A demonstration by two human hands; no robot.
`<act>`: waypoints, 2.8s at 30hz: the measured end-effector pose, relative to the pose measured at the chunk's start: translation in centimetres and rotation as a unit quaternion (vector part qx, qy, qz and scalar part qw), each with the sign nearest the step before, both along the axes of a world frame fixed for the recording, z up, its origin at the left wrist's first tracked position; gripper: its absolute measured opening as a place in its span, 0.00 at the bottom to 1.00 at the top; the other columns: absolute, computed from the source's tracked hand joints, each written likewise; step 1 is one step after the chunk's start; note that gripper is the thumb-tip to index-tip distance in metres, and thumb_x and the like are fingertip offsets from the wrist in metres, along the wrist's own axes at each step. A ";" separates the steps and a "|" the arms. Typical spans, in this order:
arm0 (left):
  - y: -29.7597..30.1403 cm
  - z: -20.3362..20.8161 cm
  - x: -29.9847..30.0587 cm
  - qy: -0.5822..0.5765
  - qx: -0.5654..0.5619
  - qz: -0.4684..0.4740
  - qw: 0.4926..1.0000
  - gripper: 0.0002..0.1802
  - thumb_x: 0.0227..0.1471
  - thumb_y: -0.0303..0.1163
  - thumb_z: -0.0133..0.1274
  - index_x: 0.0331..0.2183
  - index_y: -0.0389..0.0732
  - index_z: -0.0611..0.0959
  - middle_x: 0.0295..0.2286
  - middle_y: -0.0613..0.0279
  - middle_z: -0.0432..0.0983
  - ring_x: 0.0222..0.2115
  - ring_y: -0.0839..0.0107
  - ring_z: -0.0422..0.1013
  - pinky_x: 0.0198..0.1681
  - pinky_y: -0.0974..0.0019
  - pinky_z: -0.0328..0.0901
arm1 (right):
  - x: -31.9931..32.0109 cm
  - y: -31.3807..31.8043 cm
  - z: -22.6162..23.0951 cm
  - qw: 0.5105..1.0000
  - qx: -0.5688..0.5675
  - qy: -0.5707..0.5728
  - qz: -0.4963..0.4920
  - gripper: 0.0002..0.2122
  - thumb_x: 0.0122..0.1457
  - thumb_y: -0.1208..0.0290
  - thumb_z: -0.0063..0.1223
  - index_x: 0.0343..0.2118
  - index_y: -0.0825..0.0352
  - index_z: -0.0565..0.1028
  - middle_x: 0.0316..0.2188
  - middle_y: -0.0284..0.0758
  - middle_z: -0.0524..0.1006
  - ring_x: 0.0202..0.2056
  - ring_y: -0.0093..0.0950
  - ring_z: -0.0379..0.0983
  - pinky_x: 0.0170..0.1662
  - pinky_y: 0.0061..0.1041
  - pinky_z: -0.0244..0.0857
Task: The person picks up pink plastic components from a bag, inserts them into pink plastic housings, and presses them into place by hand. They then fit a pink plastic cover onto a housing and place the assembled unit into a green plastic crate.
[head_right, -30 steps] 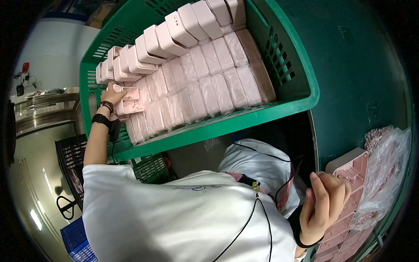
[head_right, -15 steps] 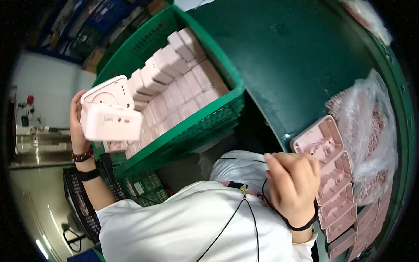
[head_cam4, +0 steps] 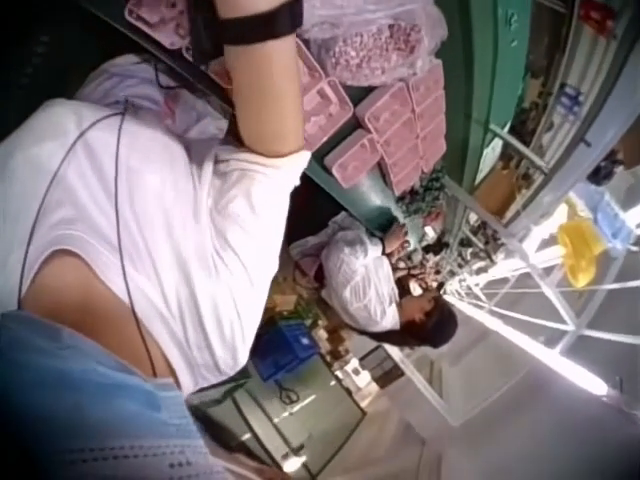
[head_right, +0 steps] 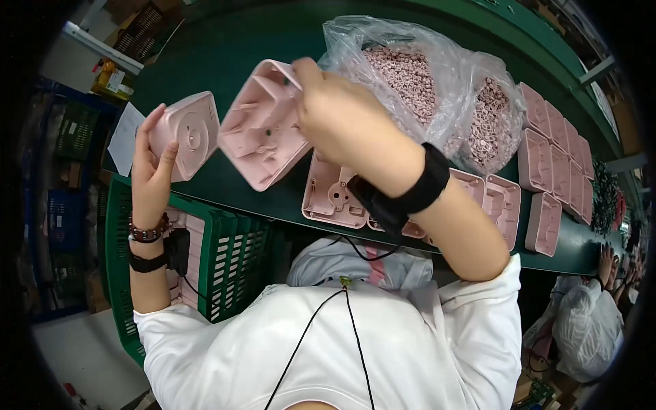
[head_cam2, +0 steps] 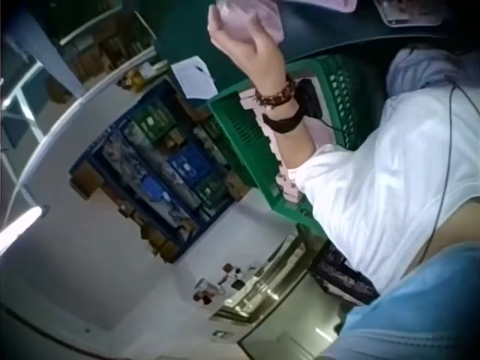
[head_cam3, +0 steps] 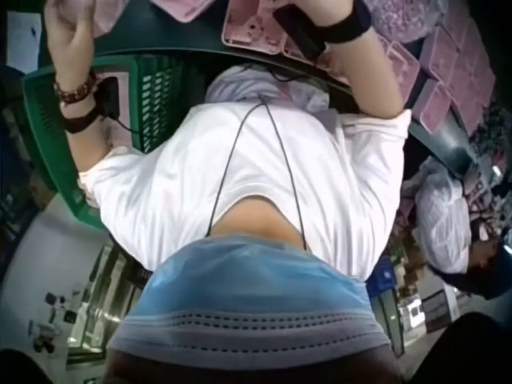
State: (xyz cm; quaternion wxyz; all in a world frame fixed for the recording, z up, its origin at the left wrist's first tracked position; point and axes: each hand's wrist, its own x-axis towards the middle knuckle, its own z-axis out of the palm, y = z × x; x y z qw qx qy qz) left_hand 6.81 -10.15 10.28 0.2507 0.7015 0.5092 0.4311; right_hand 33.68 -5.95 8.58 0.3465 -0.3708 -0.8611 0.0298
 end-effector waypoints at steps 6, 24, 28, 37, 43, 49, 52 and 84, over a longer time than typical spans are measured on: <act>0.5 -4.0 0.0 0.119 0.122 0.042 0.984 0.20 0.43 0.23 0.54 0.42 0.39 0.72 0.31 0.57 0.71 0.31 0.65 0.69 0.35 0.66 0.64 | -3.1 2.6 -4.6 0.920 -0.351 -0.175 -0.001 0.13 0.55 0.70 0.39 0.43 0.67 0.63 0.30 0.45 0.74 0.32 0.44 0.70 0.34 0.42 0.61; 0.9 -2.6 0.6 0.433 -0.035 -0.287 0.854 0.14 0.34 0.31 0.57 0.30 0.43 0.79 0.32 0.63 0.71 0.37 0.62 0.66 0.45 0.58 0.58 | 9.1 -3.4 4.9 0.971 -0.112 -0.205 -0.044 0.15 0.50 0.72 0.51 0.43 0.66 0.69 0.38 0.38 0.70 0.41 0.35 0.66 0.46 0.33 0.58; 1.6 -2.5 -0.1 0.367 -0.196 -0.213 0.884 0.24 0.35 0.33 0.58 0.40 0.40 0.75 0.37 0.55 0.68 0.37 0.57 0.65 0.42 0.59 0.60 | 18.8 -9.6 4.0 0.939 -0.071 -0.044 -0.334 0.14 0.50 0.73 0.51 0.41 0.67 0.70 0.34 0.38 0.69 0.37 0.38 0.68 0.40 0.31 0.60; 1.1 -5.5 2.2 0.506 -0.184 -0.148 0.829 0.42 0.41 0.38 0.58 0.55 0.41 0.56 0.45 0.42 0.58 0.42 0.44 0.62 0.40 0.55 0.64 | 21.0 -19.0 -9.4 0.832 -0.201 0.000 -0.518 0.18 0.54 0.72 0.45 0.49 0.63 0.65 0.50 0.44 0.58 0.47 0.43 0.61 0.45 0.34 0.60; 0.5 -5.5 3.5 0.565 -0.235 -0.117 0.782 0.45 0.42 0.42 0.57 0.56 0.40 0.52 0.47 0.34 0.53 0.46 0.39 0.59 0.43 0.51 0.63 | 21.3 -19.2 -11.3 0.854 -0.167 0.009 -0.493 0.24 0.55 0.56 0.46 0.52 0.63 0.62 0.53 0.45 0.52 0.48 0.44 0.61 0.49 0.36 0.59; -0.7 -7.6 2.6 0.596 -0.145 -0.097 0.784 0.44 0.43 0.45 0.55 0.55 0.40 0.53 0.48 0.32 0.51 0.46 0.38 0.58 0.43 0.51 0.63 | 21.1 -19.3 -10.4 0.887 -0.196 0.014 -0.418 0.40 0.40 0.39 0.48 0.52 0.65 0.60 0.53 0.46 0.53 0.50 0.45 0.57 0.49 0.38 0.58; -0.7 -7.6 2.6 0.609 -0.116 -0.087 0.780 0.44 0.43 0.47 0.54 0.55 0.40 0.53 0.48 0.31 0.50 0.46 0.38 0.59 0.43 0.51 0.63 | 20.8 -19.1 -10.4 0.883 -0.158 -0.032 -0.440 0.45 0.34 0.35 0.47 0.52 0.66 0.60 0.52 0.46 0.55 0.52 0.45 0.55 0.49 0.39 0.57; 17.8 -9.2 29.6 0.392 0.098 -0.183 0.896 0.23 0.47 0.45 0.49 0.42 0.40 0.69 0.39 0.43 0.67 0.33 0.46 0.69 0.34 0.52 0.66 | 21.0 -19.3 -8.4 0.896 -0.004 0.081 -0.437 0.27 0.50 0.41 0.41 0.35 0.65 0.74 0.33 0.35 0.69 0.38 0.35 0.60 0.42 0.32 0.54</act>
